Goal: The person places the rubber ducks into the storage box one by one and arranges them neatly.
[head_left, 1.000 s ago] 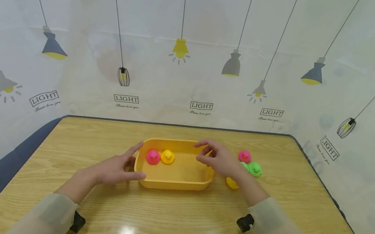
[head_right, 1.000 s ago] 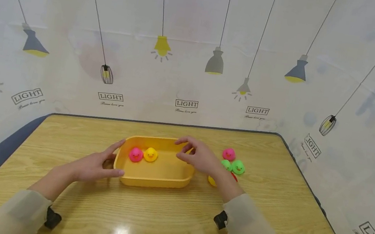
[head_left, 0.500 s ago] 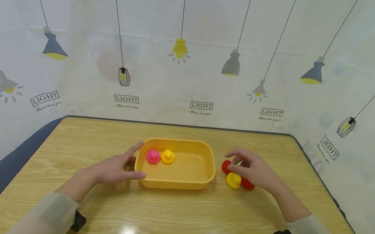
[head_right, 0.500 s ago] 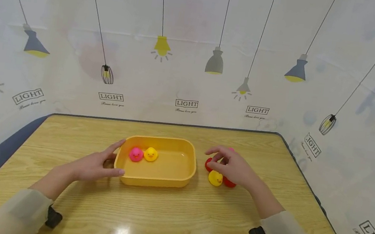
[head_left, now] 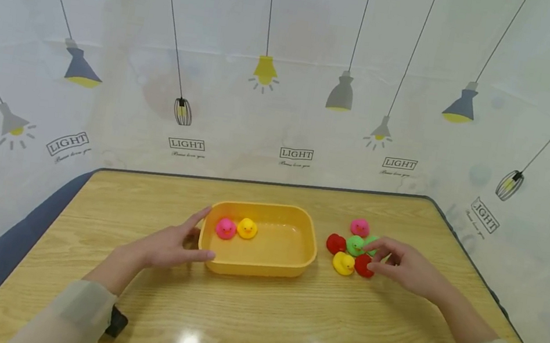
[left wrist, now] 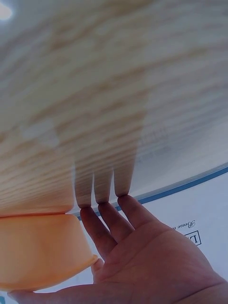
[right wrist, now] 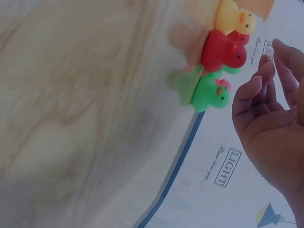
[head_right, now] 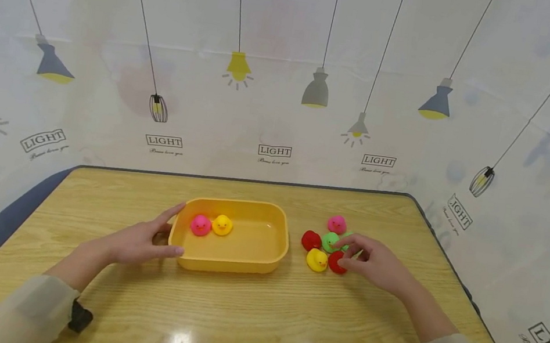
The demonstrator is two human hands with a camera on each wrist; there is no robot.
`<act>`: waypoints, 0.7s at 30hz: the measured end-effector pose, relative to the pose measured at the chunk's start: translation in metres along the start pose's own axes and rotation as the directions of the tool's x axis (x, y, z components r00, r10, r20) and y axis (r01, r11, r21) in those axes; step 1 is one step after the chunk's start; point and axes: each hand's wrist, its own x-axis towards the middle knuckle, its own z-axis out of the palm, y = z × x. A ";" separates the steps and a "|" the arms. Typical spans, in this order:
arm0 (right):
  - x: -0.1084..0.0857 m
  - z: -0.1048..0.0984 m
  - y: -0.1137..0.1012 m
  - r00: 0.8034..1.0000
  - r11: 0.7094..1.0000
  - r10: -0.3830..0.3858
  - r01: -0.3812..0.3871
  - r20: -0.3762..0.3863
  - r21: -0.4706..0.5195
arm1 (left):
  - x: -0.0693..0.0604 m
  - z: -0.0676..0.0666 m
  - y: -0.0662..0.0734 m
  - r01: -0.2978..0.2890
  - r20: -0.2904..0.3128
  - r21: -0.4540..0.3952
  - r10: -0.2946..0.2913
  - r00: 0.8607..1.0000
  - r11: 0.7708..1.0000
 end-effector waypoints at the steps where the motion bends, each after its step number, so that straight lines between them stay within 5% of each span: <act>1: -0.001 -0.001 0.003 1.000 1.000 0.004 -0.004 0.007 -0.004 | 0.000 0.000 0.000 0.007 0.000 -0.002 -0.007 1.000 1.000; 11: -0.003 -0.003 0.029 0.993 0.996 0.084 -0.084 0.081 0.000 | 0.000 0.000 0.001 0.016 0.006 -0.005 -0.016 1.000 1.000; 21: 0.005 0.004 0.031 0.987 0.990 0.139 -0.139 0.077 -0.018 | 0.000 0.000 0.000 0.017 -0.001 -0.008 -0.017 1.000 1.000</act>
